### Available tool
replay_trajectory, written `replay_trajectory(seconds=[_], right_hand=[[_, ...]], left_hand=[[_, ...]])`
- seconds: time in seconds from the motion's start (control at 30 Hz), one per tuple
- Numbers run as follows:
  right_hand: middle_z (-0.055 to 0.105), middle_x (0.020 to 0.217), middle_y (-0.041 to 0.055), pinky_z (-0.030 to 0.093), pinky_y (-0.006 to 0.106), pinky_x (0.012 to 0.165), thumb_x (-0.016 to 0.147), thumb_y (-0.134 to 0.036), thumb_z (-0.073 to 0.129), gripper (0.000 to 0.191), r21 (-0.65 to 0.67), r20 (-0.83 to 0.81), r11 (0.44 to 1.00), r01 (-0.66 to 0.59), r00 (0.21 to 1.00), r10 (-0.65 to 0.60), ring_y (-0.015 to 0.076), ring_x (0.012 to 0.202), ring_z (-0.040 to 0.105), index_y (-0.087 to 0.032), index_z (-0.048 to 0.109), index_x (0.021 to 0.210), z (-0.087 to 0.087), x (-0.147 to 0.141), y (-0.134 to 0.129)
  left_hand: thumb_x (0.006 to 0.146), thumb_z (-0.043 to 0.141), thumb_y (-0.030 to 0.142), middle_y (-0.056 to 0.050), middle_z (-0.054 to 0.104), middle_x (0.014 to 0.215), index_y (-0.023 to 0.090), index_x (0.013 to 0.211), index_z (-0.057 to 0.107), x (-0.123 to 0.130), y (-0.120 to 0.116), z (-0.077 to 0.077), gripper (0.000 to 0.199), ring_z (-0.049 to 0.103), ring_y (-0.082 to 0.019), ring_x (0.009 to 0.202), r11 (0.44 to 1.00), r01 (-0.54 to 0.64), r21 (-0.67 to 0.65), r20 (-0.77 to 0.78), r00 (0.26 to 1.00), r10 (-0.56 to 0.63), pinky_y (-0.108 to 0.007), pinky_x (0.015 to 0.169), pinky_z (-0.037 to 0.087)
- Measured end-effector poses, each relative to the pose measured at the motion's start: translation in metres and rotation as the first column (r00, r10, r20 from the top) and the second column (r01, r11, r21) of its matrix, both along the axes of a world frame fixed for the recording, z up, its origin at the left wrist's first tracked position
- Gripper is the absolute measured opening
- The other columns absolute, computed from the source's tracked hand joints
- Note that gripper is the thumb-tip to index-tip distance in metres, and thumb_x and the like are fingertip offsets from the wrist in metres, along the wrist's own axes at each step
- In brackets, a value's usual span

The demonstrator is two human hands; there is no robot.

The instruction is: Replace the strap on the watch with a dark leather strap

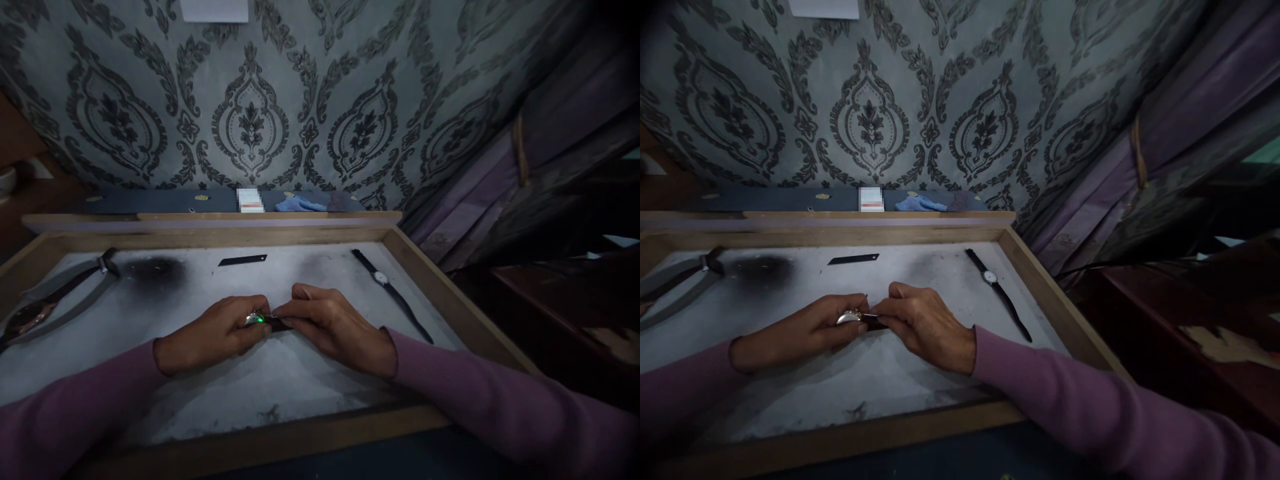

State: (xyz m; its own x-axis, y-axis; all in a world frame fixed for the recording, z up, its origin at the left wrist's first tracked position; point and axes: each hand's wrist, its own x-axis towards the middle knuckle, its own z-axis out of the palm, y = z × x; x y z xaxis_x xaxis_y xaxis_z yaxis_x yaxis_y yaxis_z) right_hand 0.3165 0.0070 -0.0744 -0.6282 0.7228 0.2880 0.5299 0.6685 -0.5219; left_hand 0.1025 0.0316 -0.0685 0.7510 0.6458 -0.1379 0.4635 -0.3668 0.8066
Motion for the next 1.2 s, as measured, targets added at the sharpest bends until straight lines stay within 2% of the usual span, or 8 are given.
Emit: replay_trajectory(seconds=[0.4,0.6,1.2], right_hand=[[0.049,0.074,0.0014,0.037,0.022,0.056,0.097,-0.018,0.045,0.026,0.044,-0.02,0.999,-0.019,1.0,0.02,0.0108,0.061,0.048,-0.015,0.069,0.104,-0.0031,0.0018,-0.0001],[0.049,0.076,0.0023,0.039,0.023,0.058,0.095,-0.014,0.045,0.025,0.032,-0.056,0.999,-0.011,0.998,0.013,0.0116,0.064,0.05,-0.011,0.068,0.105,-0.0022,0.0019,-0.0001],[0.047,0.074,0.0004,0.038,0.022,0.058,0.096,-0.015,0.048,0.024,0.026,-0.07,1.0,-0.009,0.998,0.011,0.0105,0.064,0.049,-0.016,0.069,0.106,-0.0055,0.0022,0.0014]], left_hand=[[0.089,0.046,0.03,0.005,0.04,0.061,0.015,0.087,0.057,0.0017,-0.0003,0.0034,0.019,0.037,-0.011,0.055,0.995,-0.006,-0.099,0.038,0.999,0.01,-0.022,0.05,0.03],[0.088,0.047,0.03,0.006,0.04,0.062,0.016,0.084,0.056,0.0015,-0.0006,0.0035,0.017,0.037,-0.01,0.055,0.994,-0.002,-0.111,0.066,0.998,0.009,-0.021,0.05,0.03],[0.088,0.046,0.028,0.006,0.039,0.06,0.014,0.09,0.058,0.0021,0.0001,0.0037,0.018,0.037,-0.01,0.054,0.988,0.004,-0.156,0.05,0.999,0.004,-0.021,0.049,0.03]])
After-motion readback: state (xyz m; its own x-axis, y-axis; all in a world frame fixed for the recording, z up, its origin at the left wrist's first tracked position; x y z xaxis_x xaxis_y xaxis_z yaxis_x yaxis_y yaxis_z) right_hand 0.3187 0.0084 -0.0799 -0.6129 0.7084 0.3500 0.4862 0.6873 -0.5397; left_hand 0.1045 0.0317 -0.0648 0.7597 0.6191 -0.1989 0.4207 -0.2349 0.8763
